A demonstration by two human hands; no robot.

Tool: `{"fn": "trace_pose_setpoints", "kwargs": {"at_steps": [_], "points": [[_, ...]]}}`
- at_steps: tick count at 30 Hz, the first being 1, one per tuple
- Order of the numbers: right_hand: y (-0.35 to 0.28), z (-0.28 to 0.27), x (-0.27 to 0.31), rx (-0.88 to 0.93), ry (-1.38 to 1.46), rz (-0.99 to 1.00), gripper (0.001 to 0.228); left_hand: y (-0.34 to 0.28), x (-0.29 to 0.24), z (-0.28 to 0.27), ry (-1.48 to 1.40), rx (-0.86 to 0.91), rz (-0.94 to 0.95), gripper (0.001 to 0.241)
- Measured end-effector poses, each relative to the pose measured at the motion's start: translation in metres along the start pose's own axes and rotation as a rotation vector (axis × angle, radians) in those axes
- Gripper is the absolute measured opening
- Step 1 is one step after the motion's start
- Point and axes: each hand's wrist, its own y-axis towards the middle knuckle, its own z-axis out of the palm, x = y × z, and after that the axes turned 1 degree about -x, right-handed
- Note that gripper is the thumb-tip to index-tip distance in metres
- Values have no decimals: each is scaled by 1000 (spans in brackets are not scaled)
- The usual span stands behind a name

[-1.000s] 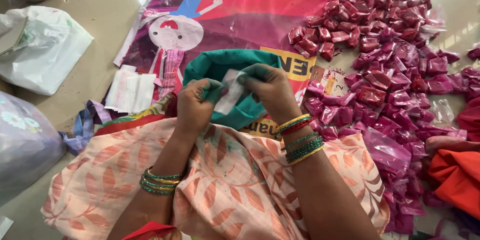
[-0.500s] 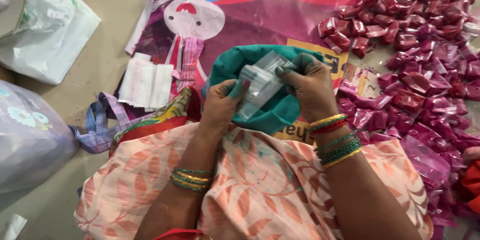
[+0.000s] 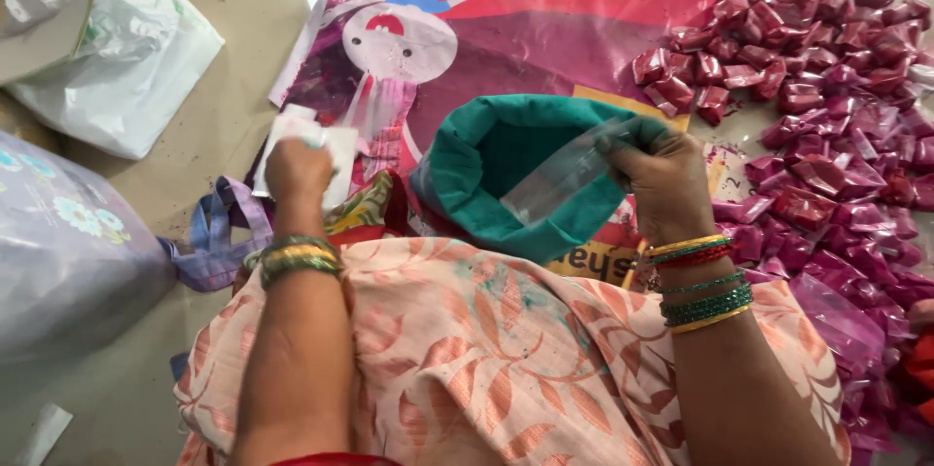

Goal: The person fills small plastic bags with a green powder using a spoon and weighs them.

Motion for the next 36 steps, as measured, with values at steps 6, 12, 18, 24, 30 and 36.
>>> {"fn": "trace_pose_setpoints", "kwargs": {"at_steps": [6,12,18,24,30,36], "points": [[3,6,-14,96,-115,-113,18,-37,-29,-30,460,-608,244,87],[-16,29,-8,126,-390,-373,23,-189,-169,-92,-1095,543,366,16],[-34,45,-4,1,-753,-590,19,-243,-206,-87,-1349,635,236,31],[-41,63,10,141,-667,-596,21,-230,-195,-73,-1731,629,145,35],[-42,57,3,220,-792,-507,28,-211,-178,-54,-1587,507,23,22],[-39,60,35,359,-839,-892,52,-206,-167,-62,-1246,527,220,17]]}}
